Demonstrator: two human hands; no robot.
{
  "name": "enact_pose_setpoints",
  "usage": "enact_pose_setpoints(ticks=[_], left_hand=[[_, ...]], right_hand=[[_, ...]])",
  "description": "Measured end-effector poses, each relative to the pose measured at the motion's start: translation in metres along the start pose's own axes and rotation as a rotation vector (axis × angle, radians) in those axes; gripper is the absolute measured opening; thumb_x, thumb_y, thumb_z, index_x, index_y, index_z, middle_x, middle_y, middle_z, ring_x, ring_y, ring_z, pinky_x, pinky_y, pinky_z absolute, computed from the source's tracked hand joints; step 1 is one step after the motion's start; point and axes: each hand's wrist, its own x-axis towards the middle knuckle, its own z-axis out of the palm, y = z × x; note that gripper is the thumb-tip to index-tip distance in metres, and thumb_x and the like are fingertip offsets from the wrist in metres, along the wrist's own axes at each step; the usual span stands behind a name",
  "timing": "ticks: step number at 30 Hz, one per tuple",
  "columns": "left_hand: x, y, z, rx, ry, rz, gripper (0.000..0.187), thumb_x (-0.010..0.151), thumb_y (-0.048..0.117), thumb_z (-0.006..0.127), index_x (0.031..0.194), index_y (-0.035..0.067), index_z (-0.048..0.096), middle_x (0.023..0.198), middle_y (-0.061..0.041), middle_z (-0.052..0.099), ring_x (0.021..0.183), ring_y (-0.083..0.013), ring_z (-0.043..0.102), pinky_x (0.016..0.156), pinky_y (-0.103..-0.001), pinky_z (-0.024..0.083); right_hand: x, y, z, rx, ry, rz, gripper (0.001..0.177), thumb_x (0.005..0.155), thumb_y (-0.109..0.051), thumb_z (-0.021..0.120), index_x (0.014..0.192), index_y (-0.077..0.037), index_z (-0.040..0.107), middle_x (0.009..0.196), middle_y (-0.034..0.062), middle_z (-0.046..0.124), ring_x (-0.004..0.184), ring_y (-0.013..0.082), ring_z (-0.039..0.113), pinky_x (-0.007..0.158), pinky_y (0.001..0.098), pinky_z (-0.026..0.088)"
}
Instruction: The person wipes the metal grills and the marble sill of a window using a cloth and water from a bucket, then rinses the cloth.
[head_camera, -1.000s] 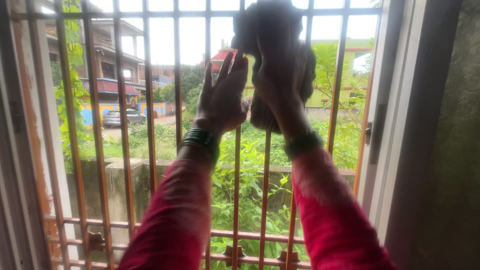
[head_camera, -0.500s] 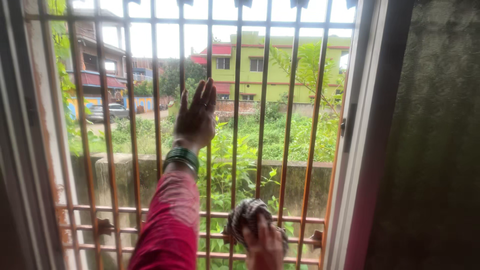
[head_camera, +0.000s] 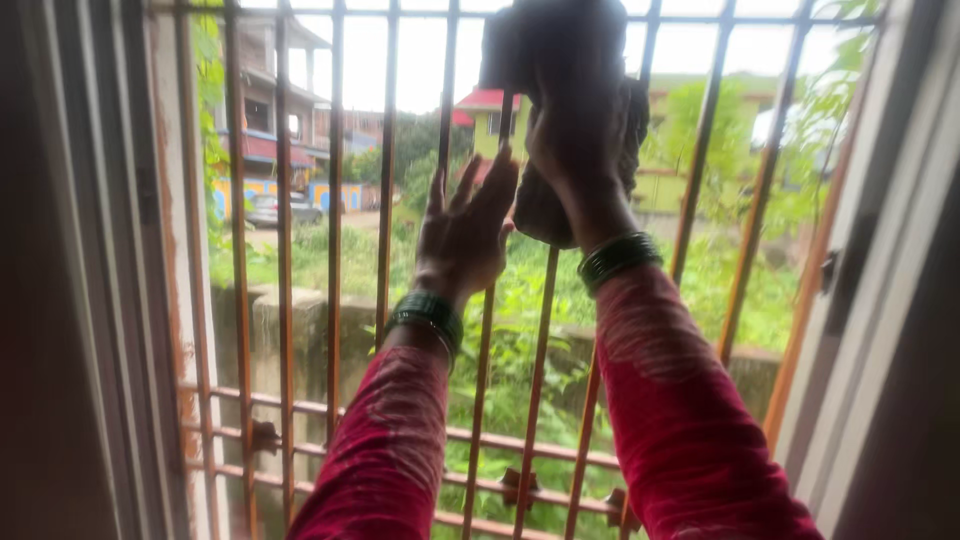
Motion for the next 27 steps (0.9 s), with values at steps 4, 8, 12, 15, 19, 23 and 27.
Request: enact_pose_setpoints(ticks=[4,8,12,15,19,23,27], left_hand=[[-0.002,-0.01,0.008,-0.03,0.058,0.078,0.074,0.096,0.02,0.057,0.161,0.013,0.022,0.169,-0.002,0.018,0.155,-0.0291,0.023,0.125,-0.059,0.013],[-0.042,-0.03,0.004,-0.132,0.176,0.125,0.07,0.098,0.014,0.053,0.16,0.01,0.022,0.17,-0.01,0.021,0.159,-0.031,0.027,0.128,-0.057,0.017],[-0.072,-0.036,-0.008,0.038,-0.015,-0.031,0.074,0.097,0.009,0.047,0.163,0.009,0.012,0.172,-0.008,0.012,0.156,-0.0293,0.019,0.123,-0.058,0.013],[-0.075,-0.035,-0.025,0.062,-0.194,-0.099,0.08,0.094,0.003,0.043,0.162,0.007,0.003,0.172,-0.007,0.0,0.157,-0.027,0.008,0.123,-0.054,0.009],[-0.067,-0.032,-0.043,0.139,-0.445,-0.203,0.079,0.098,0.013,0.041,0.162,0.017,-0.006,0.17,-0.002,-0.013,0.158,-0.0227,-0.003,0.126,-0.051,0.007],[-0.073,-0.038,-0.05,-0.037,-0.438,-0.314,0.087,0.099,0.0,0.037,0.163,0.037,-0.01,0.172,0.004,-0.02,0.16,-0.0174,-0.008,0.124,-0.058,0.014],[-0.073,-0.039,-0.05,-0.138,-0.501,-0.351,0.074,0.105,0.024,0.04,0.159,0.039,-0.009,0.169,-0.001,-0.024,0.159,-0.0213,-0.014,0.118,-0.068,0.018]], right_hand=[[-0.025,-0.008,0.017,-0.017,0.073,0.015,0.067,0.085,-0.008,0.07,0.147,-0.005,0.043,0.145,0.0305,0.044,0.125,0.0491,0.051,0.102,0.0599,0.046],[-0.092,-0.038,0.01,-0.014,0.111,0.037,0.072,0.085,-0.005,0.07,0.149,-0.002,0.037,0.146,0.0333,0.041,0.125,0.0515,0.051,0.101,0.0604,0.048],[-0.215,-0.085,-0.039,0.097,-0.159,0.115,0.068,0.087,0.0,0.065,0.149,-0.003,0.039,0.146,0.0357,0.04,0.11,0.0444,0.058,0.085,0.0519,0.055],[-0.254,-0.108,-0.069,-0.001,-0.297,0.049,0.067,0.078,-0.005,0.069,0.141,-0.011,0.047,0.139,0.0286,0.046,0.106,0.0403,0.059,0.086,0.0527,0.055],[-0.202,-0.105,-0.101,0.156,-0.23,-0.049,0.061,0.069,-0.011,0.077,0.129,-0.013,0.062,0.133,0.0238,0.053,0.103,0.0356,0.057,0.082,0.0483,0.055],[-0.071,-0.079,-0.069,0.144,-0.141,-0.053,0.06,0.072,-0.008,0.073,0.131,-0.011,0.061,0.134,0.0253,0.051,0.107,0.0392,0.057,0.082,0.0497,0.055],[-0.001,-0.071,-0.015,0.066,-0.089,-0.024,0.06,0.074,-0.006,0.07,0.133,-0.009,0.06,0.136,0.0268,0.049,0.11,0.0429,0.057,0.081,0.0511,0.055]])
